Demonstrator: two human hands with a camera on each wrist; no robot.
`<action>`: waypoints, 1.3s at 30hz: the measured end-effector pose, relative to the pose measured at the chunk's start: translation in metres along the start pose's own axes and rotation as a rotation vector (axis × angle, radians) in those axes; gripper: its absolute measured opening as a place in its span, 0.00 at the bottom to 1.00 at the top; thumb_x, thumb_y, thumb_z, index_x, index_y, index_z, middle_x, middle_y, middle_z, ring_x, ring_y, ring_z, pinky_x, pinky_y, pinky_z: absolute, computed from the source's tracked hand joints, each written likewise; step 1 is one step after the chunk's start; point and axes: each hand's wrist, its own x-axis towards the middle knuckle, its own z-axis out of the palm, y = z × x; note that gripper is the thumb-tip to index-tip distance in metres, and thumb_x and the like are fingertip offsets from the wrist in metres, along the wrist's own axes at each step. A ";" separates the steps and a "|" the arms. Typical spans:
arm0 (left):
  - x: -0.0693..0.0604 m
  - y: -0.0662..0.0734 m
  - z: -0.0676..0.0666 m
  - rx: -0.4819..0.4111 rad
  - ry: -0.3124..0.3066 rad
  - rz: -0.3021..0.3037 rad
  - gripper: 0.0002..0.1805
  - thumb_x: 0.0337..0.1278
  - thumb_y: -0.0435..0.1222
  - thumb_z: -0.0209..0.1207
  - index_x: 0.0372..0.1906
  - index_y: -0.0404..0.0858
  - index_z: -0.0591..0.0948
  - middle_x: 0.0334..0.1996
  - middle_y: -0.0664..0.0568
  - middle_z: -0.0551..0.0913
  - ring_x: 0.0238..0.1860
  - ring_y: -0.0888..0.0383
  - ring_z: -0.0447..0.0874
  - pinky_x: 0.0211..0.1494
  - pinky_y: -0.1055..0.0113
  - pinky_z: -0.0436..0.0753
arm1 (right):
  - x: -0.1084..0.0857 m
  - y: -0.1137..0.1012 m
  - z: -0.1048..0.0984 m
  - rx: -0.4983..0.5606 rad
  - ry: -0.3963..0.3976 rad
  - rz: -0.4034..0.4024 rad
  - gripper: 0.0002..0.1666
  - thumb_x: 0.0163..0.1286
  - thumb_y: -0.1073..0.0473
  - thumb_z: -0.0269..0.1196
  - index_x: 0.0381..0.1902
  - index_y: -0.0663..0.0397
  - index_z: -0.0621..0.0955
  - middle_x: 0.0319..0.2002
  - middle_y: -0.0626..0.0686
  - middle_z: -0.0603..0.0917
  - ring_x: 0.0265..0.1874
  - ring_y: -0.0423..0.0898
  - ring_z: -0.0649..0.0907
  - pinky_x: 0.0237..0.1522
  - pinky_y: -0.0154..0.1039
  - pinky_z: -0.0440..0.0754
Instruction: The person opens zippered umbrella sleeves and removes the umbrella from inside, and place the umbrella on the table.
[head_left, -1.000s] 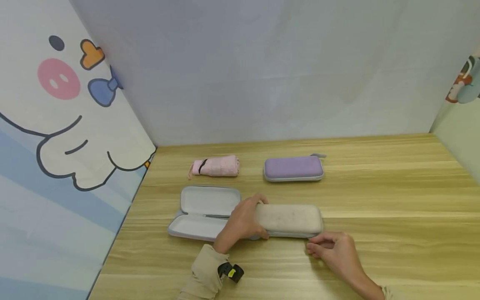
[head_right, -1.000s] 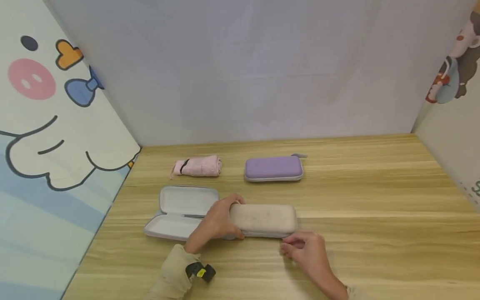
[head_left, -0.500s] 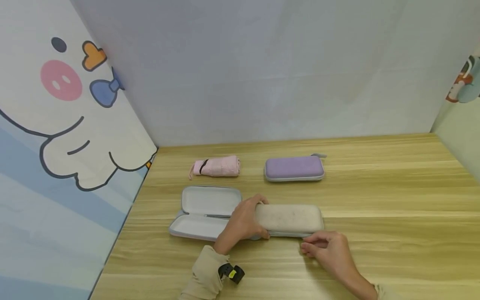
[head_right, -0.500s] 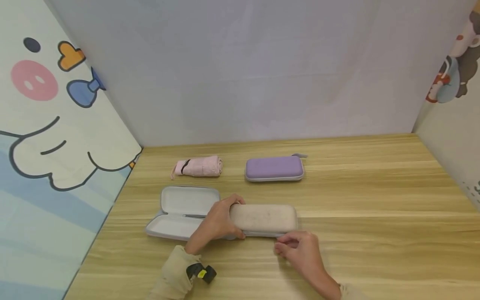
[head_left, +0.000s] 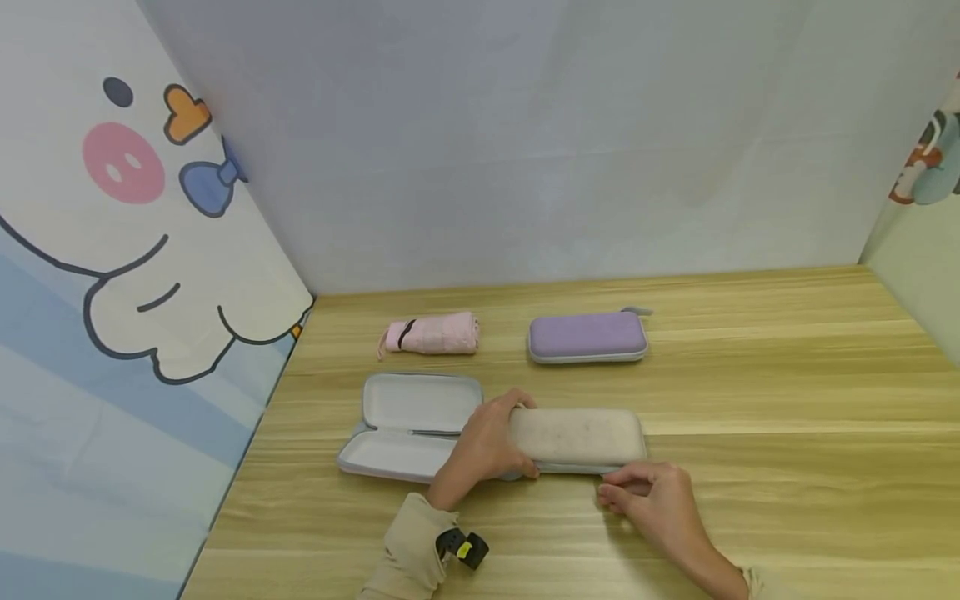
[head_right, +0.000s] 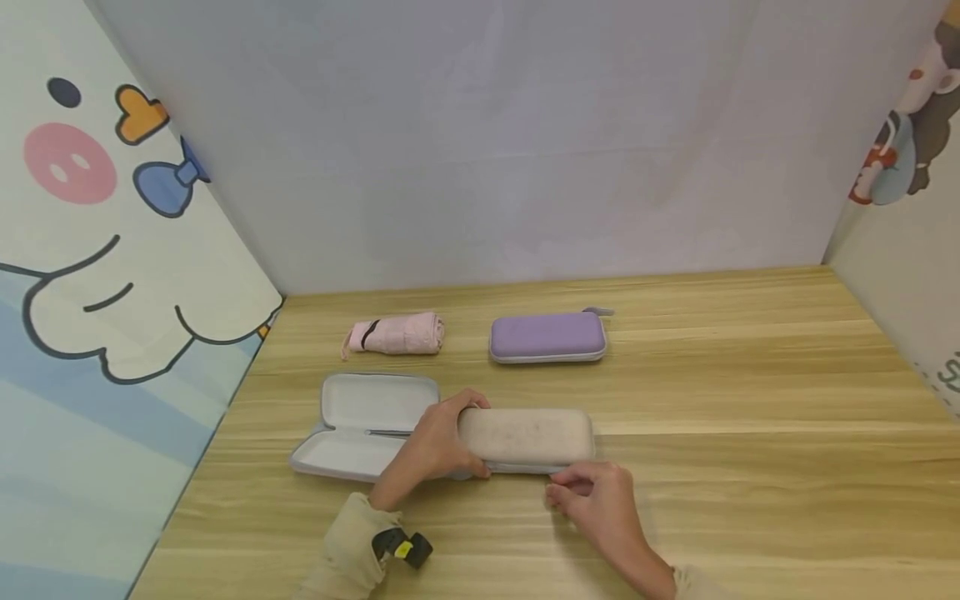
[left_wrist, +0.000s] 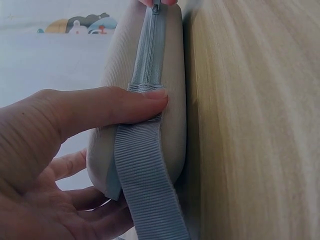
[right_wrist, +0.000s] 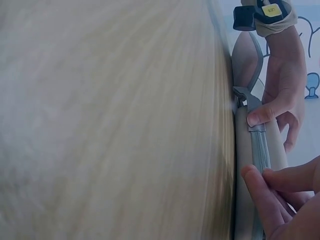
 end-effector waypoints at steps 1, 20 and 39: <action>0.000 0.000 0.000 -0.001 0.000 -0.002 0.42 0.14 0.36 0.82 0.49 0.46 0.76 0.45 0.49 0.80 0.43 0.53 0.76 0.46 0.58 0.76 | 0.000 0.000 0.001 -0.001 0.000 -0.004 0.03 0.52 0.75 0.68 0.27 0.69 0.84 0.24 0.58 0.86 0.21 0.44 0.86 0.24 0.35 0.83; 0.002 -0.001 0.001 -0.005 0.004 -0.001 0.41 0.14 0.36 0.82 0.48 0.44 0.76 0.45 0.47 0.80 0.44 0.52 0.77 0.47 0.57 0.76 | 0.004 -0.005 0.018 0.015 0.011 -0.020 0.03 0.51 0.78 0.67 0.25 0.70 0.84 0.22 0.58 0.85 0.21 0.45 0.86 0.23 0.36 0.83; 0.001 0.001 0.001 -0.004 0.015 0.002 0.41 0.13 0.36 0.82 0.48 0.44 0.76 0.44 0.47 0.81 0.45 0.52 0.77 0.48 0.58 0.76 | 0.008 -0.010 0.036 0.025 -0.057 -0.055 0.02 0.53 0.77 0.67 0.26 0.72 0.84 0.23 0.59 0.85 0.21 0.49 0.86 0.23 0.36 0.83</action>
